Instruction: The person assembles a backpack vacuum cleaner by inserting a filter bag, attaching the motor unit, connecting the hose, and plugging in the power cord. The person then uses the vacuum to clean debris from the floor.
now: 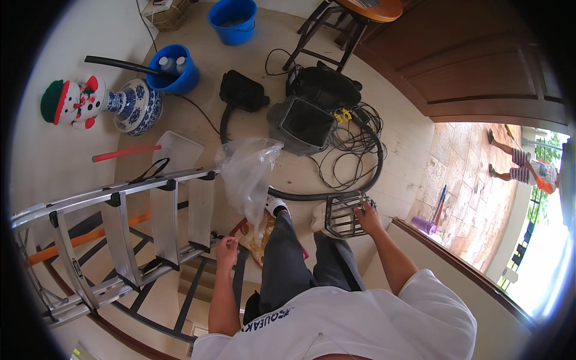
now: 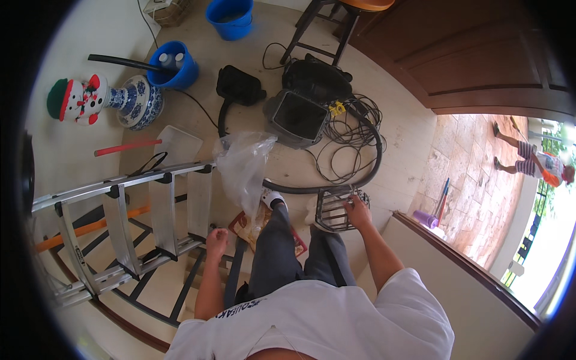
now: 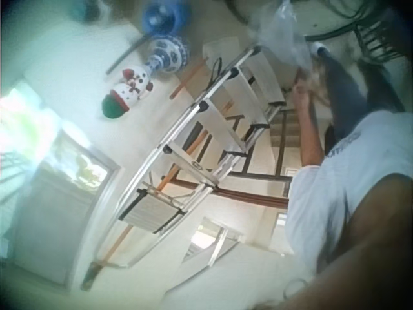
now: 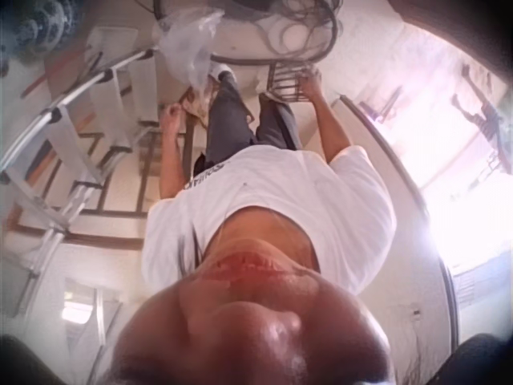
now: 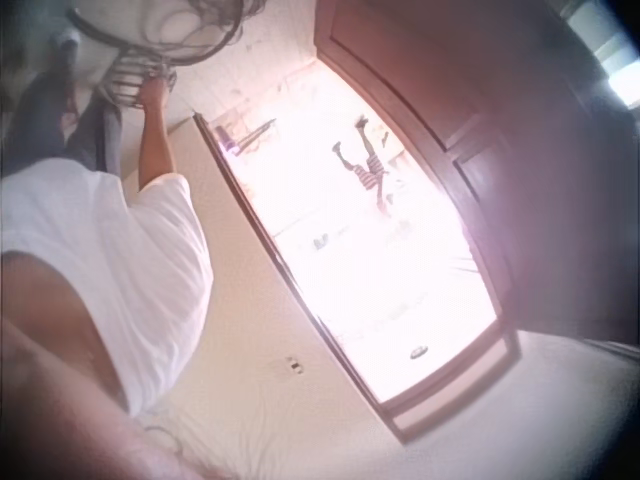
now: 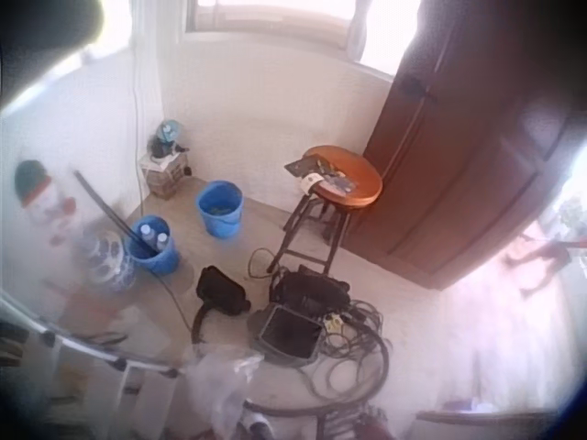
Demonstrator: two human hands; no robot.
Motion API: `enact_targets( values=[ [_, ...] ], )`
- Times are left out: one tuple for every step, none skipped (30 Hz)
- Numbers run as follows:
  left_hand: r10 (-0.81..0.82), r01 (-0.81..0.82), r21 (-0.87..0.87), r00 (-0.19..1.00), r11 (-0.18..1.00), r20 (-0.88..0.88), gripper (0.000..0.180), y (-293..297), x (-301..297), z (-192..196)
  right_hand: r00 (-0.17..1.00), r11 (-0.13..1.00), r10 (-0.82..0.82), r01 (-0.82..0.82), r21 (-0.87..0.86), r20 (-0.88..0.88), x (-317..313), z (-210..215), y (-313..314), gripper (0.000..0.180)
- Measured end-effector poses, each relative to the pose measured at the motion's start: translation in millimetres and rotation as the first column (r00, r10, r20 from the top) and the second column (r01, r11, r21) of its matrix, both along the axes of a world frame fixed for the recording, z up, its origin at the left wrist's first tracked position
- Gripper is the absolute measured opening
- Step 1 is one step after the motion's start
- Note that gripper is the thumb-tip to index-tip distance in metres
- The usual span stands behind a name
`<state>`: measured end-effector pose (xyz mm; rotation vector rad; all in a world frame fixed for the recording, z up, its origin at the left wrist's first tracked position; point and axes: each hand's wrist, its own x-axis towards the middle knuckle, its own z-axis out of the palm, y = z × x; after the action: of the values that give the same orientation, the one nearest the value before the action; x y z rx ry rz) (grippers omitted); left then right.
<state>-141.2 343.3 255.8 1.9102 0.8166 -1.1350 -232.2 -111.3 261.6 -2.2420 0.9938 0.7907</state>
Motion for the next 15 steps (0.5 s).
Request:
enact_targets(
  values=[
    [-0.119,0.114,0.072,0.99,0.991,0.07,0.033,-2.2,6.1,-4.9,0.999,0.999,-0.012,0.013,-0.037,0.031,-5.5,-1.3,-8.8,0.038],
    [-0.24,0.22,0.15,0.962,0.964,0.131,0.036,-2.4,12.1,-12.7,0.998,0.997,-0.022,0.027,-0.074,0.061,-9.0,-4.3,-19.3,0.038],
    [-0.356,0.309,0.241,0.916,0.92,0.184,0.04,-3.8,15.8,-18.2,0.995,0.994,-0.028,0.037,-0.103,0.092,-10.0,-6.5,-29.1,0.038],
    [-0.488,0.394,0.324,0.821,0.86,0.297,0.044,-7.3,19.0,-23.3,0.997,0.993,-0.034,0.041,-0.112,0.064,-7.7,-9.1,-39.0,0.04],
    [-0.607,0.456,0.415,0.693,0.788,0.39,0.048,-12.5,22.3,-29.7,0.995,0.99,-0.044,0.055,-0.128,0.089,-8.7,-11.6,-49.8,0.04],
    [-0.709,0.494,0.51,0.532,0.704,0.463,0.052,-17.9,30.0,-36.0,0.991,0.986,-0.058,0.075,-0.146,0.119,-9.0,-14.4,-60.7,0.041],
    [-0.714,0.517,0.495,0.557,0.698,0.425,0.054,-23.3,40.7,-38.8,0.986,0.982,-0.063,0.089,-0.166,0.155,-5.1,-16.3,-69.9,0.042],
    [-0.717,0.538,0.479,0.581,0.694,0.386,0.056,-29.7,52.5,-42.3,0.98,0.979,-0.07,0.103,-0.175,0.185,-0.3,-19.1,-79.1,0.042],
    [-0.725,0.568,0.458,0.599,0.684,0.34,0.058,-42.0,64.1,-47.6,0.974,0.975,-0.088,0.127,-0.184,0.206,-1.0,-23.5,-90.7,0.043],
    [-0.666,0.54,0.396,0.654,0.743,0.358,0.058,-50.2,75.7,-55.1,0.968,0.971,-0.102,0.147,-0.188,0.229,0.7,-29.3,-100.6,0.043],
    [-0.602,0.505,0.331,0.707,0.797,0.372,0.057,-57.8,90.0,-61.8,0.965,0.972,-0.115,0.158,-0.174,0.234,4.5,-36.7,-109.3,0.044],
    [-0.534,0.466,0.261,0.759,0.845,0.373,0.056,-68.6,98.7,-68.5,0.965,0.973,-0.126,0.166,-0.161,0.231,6.3,-45.9,-116.9,0.044],
    [-0.462,0.411,0.21,0.793,0.887,0.397,0.054,-85.6,104.9,-70.8,0.965,0.974,-0.137,0.173,-0.149,0.224,10.8,-49.9,-122.8,0.045],
    [-0.386,0.353,0.157,0.822,0.922,0.418,0.052,-103.4,111.3,-72.4,0.969,0.971,-0.179,0.202,-0.128,0.171,13.8,-52.5,-128.9,0.049],
    [-0.314,0.303,0.097,0.846,0.948,0.432,0.05,-124.7,115.7,-74.7,0.955,0.967,-0.224,0.243,-0.081,0.197,9.9,-63.4,-140.9,0.051]
  ],
)
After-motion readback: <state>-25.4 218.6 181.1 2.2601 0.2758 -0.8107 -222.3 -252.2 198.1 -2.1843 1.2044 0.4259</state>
